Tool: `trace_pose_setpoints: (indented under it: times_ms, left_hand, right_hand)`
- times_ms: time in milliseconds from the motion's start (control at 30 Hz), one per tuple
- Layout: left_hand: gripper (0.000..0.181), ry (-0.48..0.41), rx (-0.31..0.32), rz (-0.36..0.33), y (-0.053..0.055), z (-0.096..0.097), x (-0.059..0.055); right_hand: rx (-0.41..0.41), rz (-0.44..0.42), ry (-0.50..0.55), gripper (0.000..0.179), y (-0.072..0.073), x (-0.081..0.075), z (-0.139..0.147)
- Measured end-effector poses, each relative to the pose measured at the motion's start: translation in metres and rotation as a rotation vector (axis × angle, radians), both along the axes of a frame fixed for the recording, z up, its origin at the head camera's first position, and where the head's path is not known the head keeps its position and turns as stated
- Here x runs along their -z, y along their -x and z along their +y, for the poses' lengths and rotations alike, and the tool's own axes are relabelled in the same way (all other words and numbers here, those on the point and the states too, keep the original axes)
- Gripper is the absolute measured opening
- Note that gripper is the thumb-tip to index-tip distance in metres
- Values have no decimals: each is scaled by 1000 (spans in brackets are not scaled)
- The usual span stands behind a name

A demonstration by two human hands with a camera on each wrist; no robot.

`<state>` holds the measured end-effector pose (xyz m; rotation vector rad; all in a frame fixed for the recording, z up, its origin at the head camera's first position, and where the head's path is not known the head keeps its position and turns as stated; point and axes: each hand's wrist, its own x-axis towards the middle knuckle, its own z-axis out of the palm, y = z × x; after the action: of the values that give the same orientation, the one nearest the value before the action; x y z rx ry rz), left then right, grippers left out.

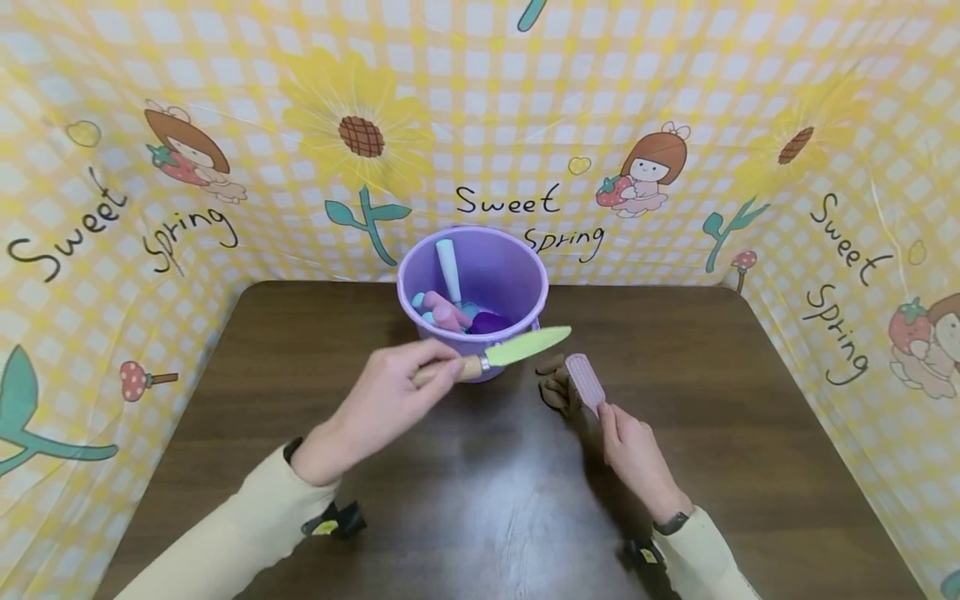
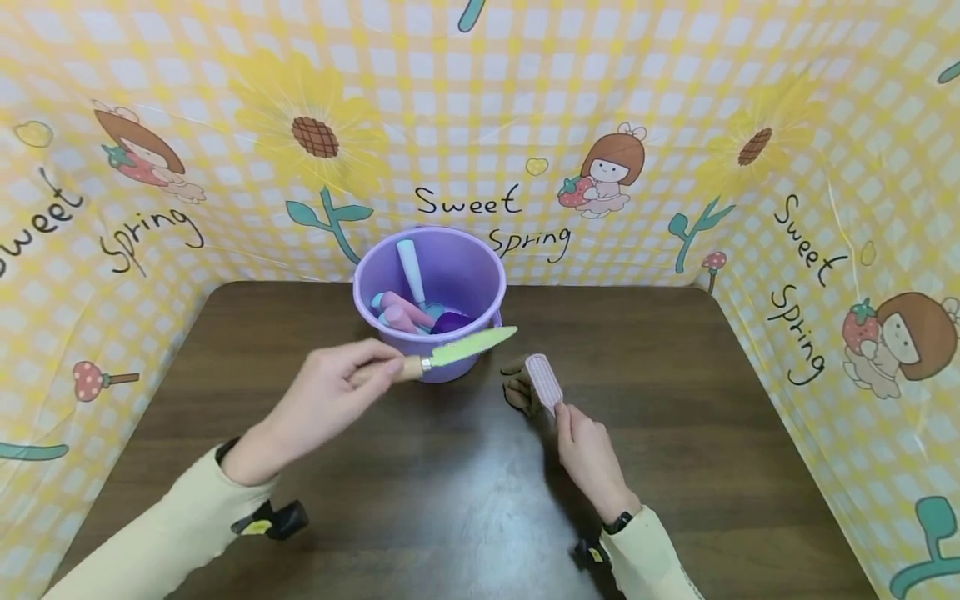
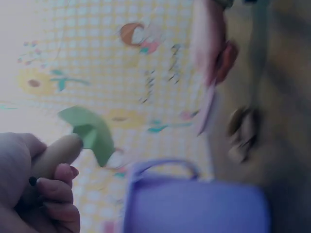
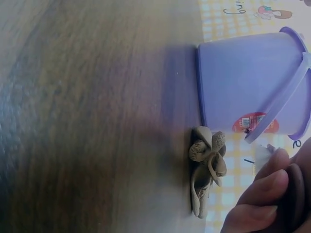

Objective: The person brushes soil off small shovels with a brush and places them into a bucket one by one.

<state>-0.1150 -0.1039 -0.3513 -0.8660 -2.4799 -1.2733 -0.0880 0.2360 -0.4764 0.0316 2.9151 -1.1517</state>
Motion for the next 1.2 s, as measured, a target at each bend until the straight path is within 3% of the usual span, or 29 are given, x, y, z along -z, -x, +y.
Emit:
trace_pose_setpoints:
  times_ms: [100,233,300,400,600,800,1033,1200]
  left_hand:
    - [8,-2,-27,67,12,-9,-19]
    - [14,60,-99,135,29,-17,-40]
    - [17,103,-136,140,37,-18,-46]
    - [19,170,-161,91,49,-13,-50]
    - [24,384,-216,53,74,7,-44]
    - [22,487,-175,43,96,23,-28]
    - [23,613,-194,81,104,30,-6]
    - [24,643,-204,71,106,33,-5]
  right_hand:
    - [4,-4,-4,38,0,0,1]
    - [-1,6,-13,39,-1,-1,1]
    - [0,8,-12,39,-1,-1,1]
    - [8,-7,-4,39,-1,-1,2]
    - [11,-30,9,42,-2,0,2]
    - [14,-37,10,43,-5,4,-1]
    - [6,-54,3,40,-7,6,-1]
    - [1,-36,-34,36,-4,2,0]
